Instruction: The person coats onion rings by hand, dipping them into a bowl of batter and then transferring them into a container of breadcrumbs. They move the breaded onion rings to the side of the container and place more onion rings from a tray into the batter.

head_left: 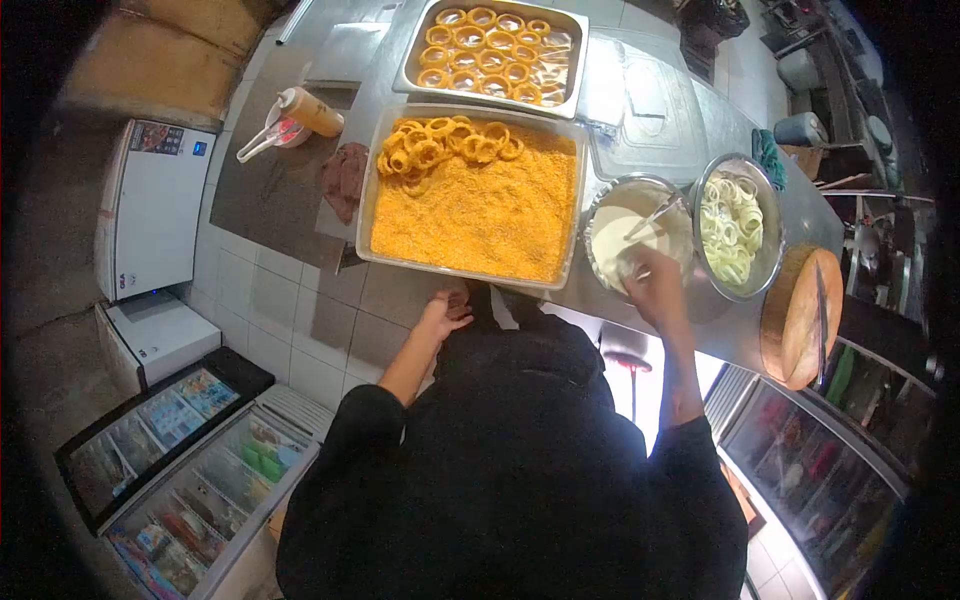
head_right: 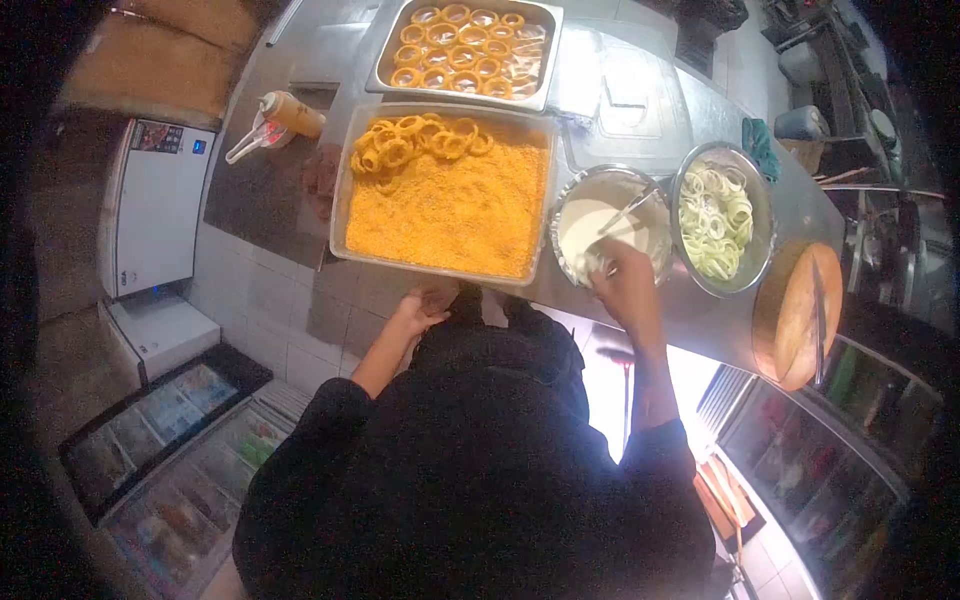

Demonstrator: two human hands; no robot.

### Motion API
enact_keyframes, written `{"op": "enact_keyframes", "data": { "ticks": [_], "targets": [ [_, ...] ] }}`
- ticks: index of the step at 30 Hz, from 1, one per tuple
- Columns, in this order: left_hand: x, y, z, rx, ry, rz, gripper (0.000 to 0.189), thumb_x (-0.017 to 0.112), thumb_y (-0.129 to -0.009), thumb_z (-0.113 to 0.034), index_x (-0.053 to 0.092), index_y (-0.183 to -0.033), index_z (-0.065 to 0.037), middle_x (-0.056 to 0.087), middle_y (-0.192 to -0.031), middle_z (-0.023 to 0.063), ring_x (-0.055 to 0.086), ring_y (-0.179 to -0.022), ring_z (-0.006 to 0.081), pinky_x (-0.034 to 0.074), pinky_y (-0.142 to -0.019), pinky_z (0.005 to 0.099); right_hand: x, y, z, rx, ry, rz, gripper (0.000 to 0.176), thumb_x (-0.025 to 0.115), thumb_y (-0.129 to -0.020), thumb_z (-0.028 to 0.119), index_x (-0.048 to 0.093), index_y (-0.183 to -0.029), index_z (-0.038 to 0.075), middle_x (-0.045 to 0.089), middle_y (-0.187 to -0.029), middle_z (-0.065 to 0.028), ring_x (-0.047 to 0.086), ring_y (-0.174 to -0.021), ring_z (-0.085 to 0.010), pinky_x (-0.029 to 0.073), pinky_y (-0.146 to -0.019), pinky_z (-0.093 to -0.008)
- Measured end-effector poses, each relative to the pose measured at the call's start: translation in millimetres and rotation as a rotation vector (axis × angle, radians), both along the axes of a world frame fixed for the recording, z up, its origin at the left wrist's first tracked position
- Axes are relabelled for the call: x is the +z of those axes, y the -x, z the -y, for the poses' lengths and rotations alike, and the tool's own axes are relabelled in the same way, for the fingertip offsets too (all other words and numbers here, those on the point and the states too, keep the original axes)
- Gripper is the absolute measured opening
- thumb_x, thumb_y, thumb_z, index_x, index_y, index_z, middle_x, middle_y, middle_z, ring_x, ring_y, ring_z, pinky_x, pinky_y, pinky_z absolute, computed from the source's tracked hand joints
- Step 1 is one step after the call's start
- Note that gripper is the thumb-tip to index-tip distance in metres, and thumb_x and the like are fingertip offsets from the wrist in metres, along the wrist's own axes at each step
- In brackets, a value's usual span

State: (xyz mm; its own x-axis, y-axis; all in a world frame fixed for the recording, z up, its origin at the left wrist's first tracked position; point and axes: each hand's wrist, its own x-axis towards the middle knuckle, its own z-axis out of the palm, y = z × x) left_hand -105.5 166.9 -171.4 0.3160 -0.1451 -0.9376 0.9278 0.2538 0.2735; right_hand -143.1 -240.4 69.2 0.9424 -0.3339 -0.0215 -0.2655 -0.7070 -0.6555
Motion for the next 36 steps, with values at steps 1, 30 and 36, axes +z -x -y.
{"op": "enact_keyframes", "data": {
  "ticks": [1,30,36],
  "targets": [
    [0,1,-13,-0.008,-0.001,0.004,0.048,0.059,-0.105,-0.033,0.050,-0.142,-0.004,0.054,-0.139,0.0217,0.059,-0.123,0.0429,0.053,-0.106,0.0656,2,-1,-1,0.022,-0.087,-0.061,0.033,0.077,-0.085,0.006,0.073,-0.117,0.000,0.076,-0.107,-0.0186,0.073,-0.089,-0.0310,0.059,-0.081,-0.0403],
    [212,-83,27,-0.769,-1.176,1.472,0.058,0.072,-0.100,-0.034,0.054,-0.141,0.002,0.057,-0.138,0.0270,0.056,-0.130,0.0419,0.041,-0.112,0.0554,9,-60,-101,0.365,-0.195,0.075,0.023,0.074,-0.093,0.009,0.069,-0.115,0.004,0.068,-0.113,-0.0169,0.067,-0.111,-0.0366,0.053,-0.101,-0.0433],
    [180,-107,30,-1.284,-1.476,1.072,0.118,0.079,-0.079,-0.074,0.046,-0.146,0.017,0.054,-0.137,0.0420,0.056,-0.131,0.0531,0.046,-0.113,0.0541,13,-48,-72,0.159,-0.225,0.227,0.020,0.072,-0.093,0.005,0.071,-0.113,0.004,0.073,-0.113,-0.0140,0.072,-0.101,-0.0270,0.059,-0.085,-0.0389]
  ]
}}
